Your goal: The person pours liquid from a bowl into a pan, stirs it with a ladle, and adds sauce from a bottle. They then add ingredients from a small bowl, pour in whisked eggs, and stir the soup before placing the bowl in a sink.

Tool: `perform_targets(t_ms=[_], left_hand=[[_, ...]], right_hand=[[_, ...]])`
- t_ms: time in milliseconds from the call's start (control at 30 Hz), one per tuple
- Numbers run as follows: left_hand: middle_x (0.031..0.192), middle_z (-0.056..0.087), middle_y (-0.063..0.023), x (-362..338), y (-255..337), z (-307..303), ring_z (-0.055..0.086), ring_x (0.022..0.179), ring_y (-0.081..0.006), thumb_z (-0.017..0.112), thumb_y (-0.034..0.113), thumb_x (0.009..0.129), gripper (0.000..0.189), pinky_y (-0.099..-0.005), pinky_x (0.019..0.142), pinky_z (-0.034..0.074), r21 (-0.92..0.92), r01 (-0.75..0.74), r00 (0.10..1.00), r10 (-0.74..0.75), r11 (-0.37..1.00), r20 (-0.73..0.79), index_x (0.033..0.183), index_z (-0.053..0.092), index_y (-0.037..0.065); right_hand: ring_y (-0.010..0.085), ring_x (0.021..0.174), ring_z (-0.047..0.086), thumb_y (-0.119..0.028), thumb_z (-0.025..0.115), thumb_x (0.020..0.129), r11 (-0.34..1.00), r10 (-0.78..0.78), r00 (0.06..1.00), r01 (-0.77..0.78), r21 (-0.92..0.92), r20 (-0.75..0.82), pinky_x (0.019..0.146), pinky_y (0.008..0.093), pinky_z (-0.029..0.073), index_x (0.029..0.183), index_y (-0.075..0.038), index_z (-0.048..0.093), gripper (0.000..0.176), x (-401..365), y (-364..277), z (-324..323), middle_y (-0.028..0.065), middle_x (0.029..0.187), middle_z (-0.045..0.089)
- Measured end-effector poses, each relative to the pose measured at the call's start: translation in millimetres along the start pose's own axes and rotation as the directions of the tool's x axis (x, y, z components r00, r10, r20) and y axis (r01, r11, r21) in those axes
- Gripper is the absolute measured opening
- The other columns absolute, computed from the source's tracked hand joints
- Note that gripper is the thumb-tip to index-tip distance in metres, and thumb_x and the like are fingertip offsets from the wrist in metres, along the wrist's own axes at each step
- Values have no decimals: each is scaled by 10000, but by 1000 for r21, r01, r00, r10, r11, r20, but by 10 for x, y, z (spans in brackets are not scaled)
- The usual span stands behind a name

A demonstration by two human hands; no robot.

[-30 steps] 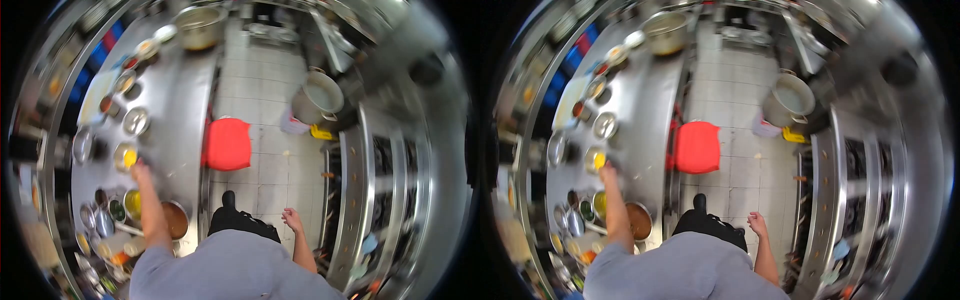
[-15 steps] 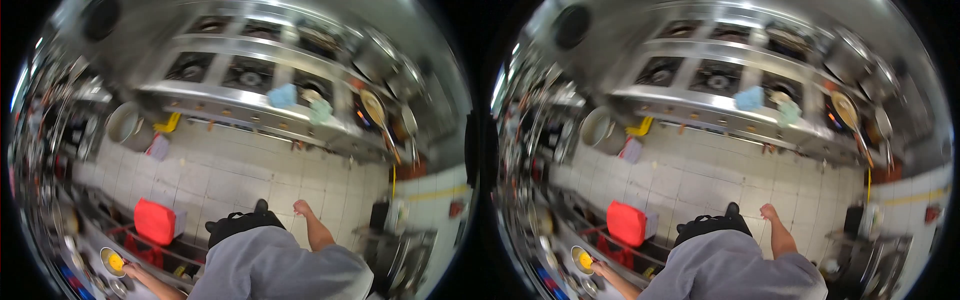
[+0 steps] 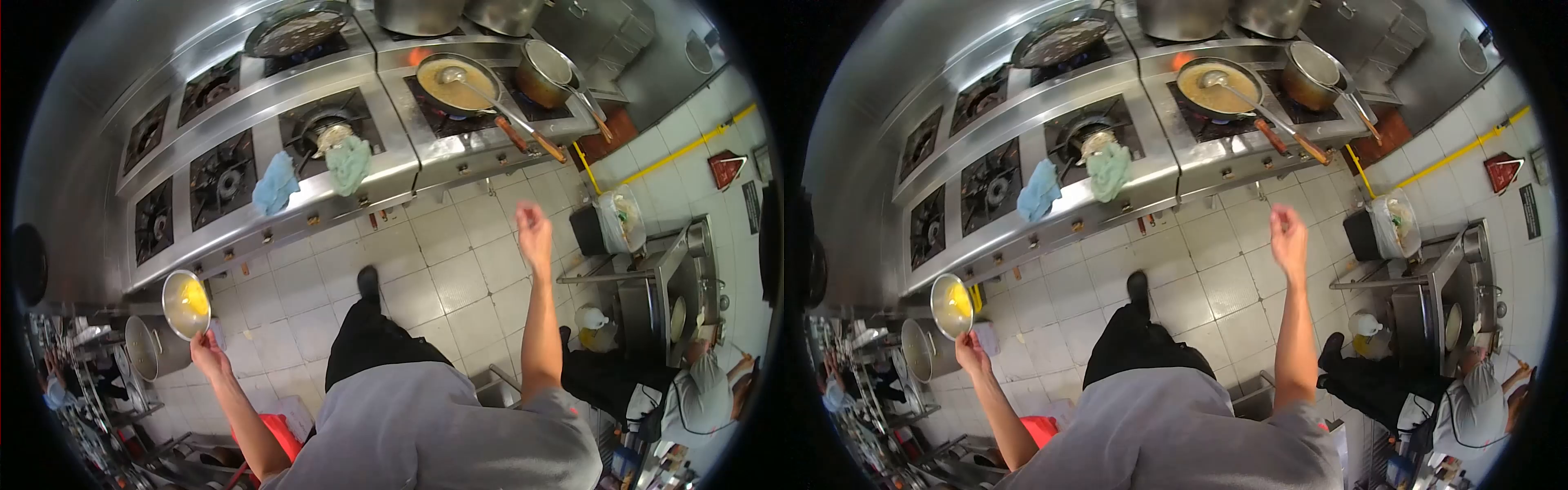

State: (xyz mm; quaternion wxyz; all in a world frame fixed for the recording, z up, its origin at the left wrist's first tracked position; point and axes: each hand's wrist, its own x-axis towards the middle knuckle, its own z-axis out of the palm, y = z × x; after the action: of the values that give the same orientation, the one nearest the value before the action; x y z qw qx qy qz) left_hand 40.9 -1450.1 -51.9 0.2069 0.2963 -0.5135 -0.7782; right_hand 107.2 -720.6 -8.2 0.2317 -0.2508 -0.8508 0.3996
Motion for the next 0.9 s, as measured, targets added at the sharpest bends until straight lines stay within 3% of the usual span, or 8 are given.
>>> perform_targets(t_ms=[167,367,567,600,667,733,800,900], left_hand=[[821,594,-20,-243,-460,1495,573,714,-91,560,61,888,59,-224,648,529,67,71,969,-85,995,231,929,580,25],[827,603,-15,-345,-945,2792,569,668,-86,569,54,889,61,-208,594,523,96,134,939,-157,986,306,949,572,43],[791,590,-4,-326,-1179,3723,539,654,-67,567,53,895,14,-230,613,516,142,103,925,-147,985,350,909,568,54],[783,586,-1,-320,-1224,3815,534,649,-64,566,53,896,6,-232,615,516,150,91,922,-140,984,362,902,567,55],[761,573,5,-373,-1265,3990,527,635,-63,565,48,897,15,-235,613,517,150,79,913,-133,985,386,887,566,59],[728,547,15,-516,-1301,4185,510,612,-63,567,52,900,20,-237,612,511,160,70,922,-125,985,367,883,565,63],[684,506,30,-780,-1345,4399,484,581,-62,572,65,906,17,-238,611,500,186,61,945,-117,981,305,890,565,67],[689,513,30,-1177,-1497,4549,487,581,-55,577,61,904,9,-234,606,502,168,50,954,-97,984,284,897,571,62]], right_hand=[[363,923,612,-83,600,831,912,-280,958,247,-328,-56,798,411,504,1066,-17,583,244,1866,209,-22,194,1044,586],[462,945,590,-114,644,767,750,4,929,242,-615,370,809,509,484,1137,-29,484,412,3098,842,340,277,978,615],[490,903,577,-127,547,862,776,68,873,258,-575,484,748,564,464,1106,-37,453,276,3347,806,244,307,960,612],[444,735,619,-196,496,931,795,12,850,311,-521,527,642,521,483,1112,-35,453,245,3422,1074,232,235,846,630],[317,584,561,-253,484,957,941,258,778,-68,-331,573,552,437,469,1121,-46,461,265,3356,914,185,123,736,563],[194,495,473,-304,468,978,880,430,601,-445,-165,674,486,348,434,1131,-58,471,290,3343,730,111,29,674,478],[77,468,356,-347,449,993,653,495,354,-754,-71,794,444,255,379,1143,-72,482,314,3365,642,24,-45,662,376],[14,453,320,-311,439,1004,312,287,118,-950,24,950,398,201,343,1155,-74,495,287,3375,598,-149,-58,663,347]])
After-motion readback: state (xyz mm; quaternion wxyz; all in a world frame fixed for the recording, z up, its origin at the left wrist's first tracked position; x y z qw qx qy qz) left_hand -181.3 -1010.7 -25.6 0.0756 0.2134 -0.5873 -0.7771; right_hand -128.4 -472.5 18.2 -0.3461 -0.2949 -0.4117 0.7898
